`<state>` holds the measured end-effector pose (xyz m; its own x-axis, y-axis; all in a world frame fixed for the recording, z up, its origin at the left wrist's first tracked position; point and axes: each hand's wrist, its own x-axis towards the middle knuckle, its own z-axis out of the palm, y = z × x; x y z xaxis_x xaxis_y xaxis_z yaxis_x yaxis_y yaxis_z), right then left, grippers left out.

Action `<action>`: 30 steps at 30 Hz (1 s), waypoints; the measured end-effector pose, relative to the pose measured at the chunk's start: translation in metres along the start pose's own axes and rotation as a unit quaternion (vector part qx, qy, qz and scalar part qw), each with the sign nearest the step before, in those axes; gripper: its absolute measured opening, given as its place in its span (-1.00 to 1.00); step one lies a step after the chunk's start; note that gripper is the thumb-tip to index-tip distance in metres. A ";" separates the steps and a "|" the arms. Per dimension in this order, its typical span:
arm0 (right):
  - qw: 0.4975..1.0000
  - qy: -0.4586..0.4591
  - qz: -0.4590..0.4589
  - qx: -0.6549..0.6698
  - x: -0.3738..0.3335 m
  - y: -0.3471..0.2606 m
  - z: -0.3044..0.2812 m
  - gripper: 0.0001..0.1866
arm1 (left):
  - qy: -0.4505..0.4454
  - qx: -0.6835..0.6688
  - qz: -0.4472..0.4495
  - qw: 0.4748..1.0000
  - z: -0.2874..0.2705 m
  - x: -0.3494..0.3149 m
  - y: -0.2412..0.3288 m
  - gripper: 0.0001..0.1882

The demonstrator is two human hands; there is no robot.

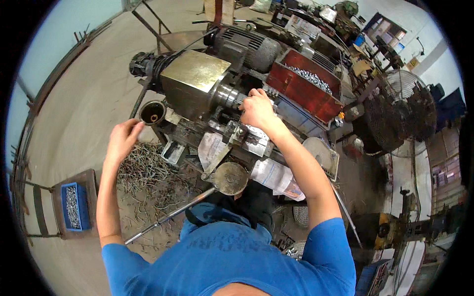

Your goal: The person operates a metalworking machine in a workshop, repeatedly inserting long metal rods into the device. The machine processes the rods, and the person collects the resulting small metal pieces, placing them into a container. The person also uses a long metal tool to assist with the operation.

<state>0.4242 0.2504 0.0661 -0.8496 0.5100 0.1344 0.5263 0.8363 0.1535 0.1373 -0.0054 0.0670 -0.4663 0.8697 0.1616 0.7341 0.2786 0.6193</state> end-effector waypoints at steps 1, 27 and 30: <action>0.999 -0.002 0.016 -0.036 0.013 0.007 0.017 -0.70 | 0.026 0.082 -0.018 0.996 -0.011 -0.006 -0.014 -0.63; 0.995 -0.086 0.028 -0.046 0.035 0.001 0.021 -0.76 | 0.039 0.471 -0.138 0.870 -0.069 0.015 -0.301 -0.83; 0.998 -0.053 0.009 -0.039 0.019 -0.003 0.001 -0.65 | 0.119 0.364 -0.129 0.915 -0.052 0.013 -0.282 -0.72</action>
<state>0.4067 0.2575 0.0668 -0.8371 0.5461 0.0335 0.5383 0.8112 0.2282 -0.1010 -0.0940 -0.0660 -0.7011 0.6478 0.2979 0.6782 0.7349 -0.0018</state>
